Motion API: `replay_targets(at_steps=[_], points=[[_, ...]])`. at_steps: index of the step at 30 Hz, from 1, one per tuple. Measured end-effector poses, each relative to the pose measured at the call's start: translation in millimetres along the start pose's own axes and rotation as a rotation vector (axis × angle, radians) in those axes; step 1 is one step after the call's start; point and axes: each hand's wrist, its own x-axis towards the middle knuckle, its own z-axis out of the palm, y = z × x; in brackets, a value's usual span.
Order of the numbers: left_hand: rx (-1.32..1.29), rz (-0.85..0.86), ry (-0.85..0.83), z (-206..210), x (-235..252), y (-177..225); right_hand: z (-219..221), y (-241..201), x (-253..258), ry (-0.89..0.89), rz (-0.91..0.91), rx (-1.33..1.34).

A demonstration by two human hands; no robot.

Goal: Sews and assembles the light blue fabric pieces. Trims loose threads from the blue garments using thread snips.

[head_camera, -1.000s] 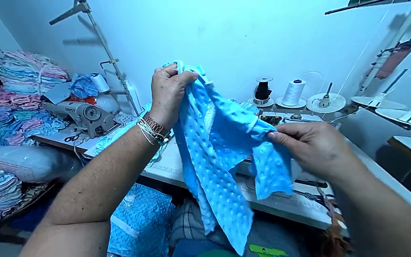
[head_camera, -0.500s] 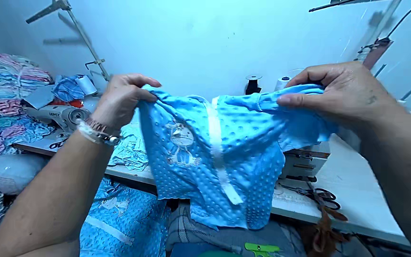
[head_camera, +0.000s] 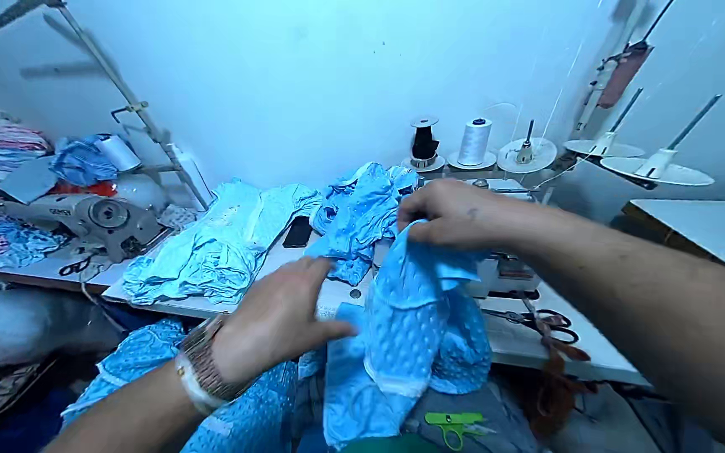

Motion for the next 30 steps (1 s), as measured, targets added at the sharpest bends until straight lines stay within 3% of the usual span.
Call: replay_targets(at_steps=[2,4,8,11,13,16,18,23,27,30], points=[[-0.228,0.103,0.230,-4.0,32.6,20.6,5.8,-18.2,12.3,-0.025,-0.020,0.143],[-0.451,0.191,0.282,0.6,67.4,21.5,4.3,-26.7,18.1,-0.012,-0.045,0.209],[-0.708,0.175,0.039,-7.0,79.6,-2.9,-21.1,-7.4,2.2,-0.099,0.029,0.148],[-0.738,0.103,-0.134,-16.6,68.9,-13.3,-24.5,12.1,-5.3,-0.019,-0.015,0.410],[-0.677,0.153,-0.006,-10.6,67.6,-9.5,-13.6,2.9,-0.4,0.048,-0.045,0.526],[-0.453,0.370,0.368,-3.9,70.3,-1.2,3.2,-17.5,10.1,0.077,-0.077,0.548],[-0.367,0.515,0.498,-6.4,69.2,-2.4,4.3,-18.0,10.4,0.100,-0.091,0.554],[-0.228,0.797,0.415,-27.5,56.9,-16.0,-2.3,-9.3,-1.0,0.106,-0.017,0.604],[-0.101,0.747,0.333,-43.1,53.9,-13.3,3.9,-19.5,-4.5,0.120,-0.003,0.658],[-0.073,0.649,0.367,-48.5,53.6,-7.9,8.4,-30.0,-6.3,0.161,0.040,0.778]])
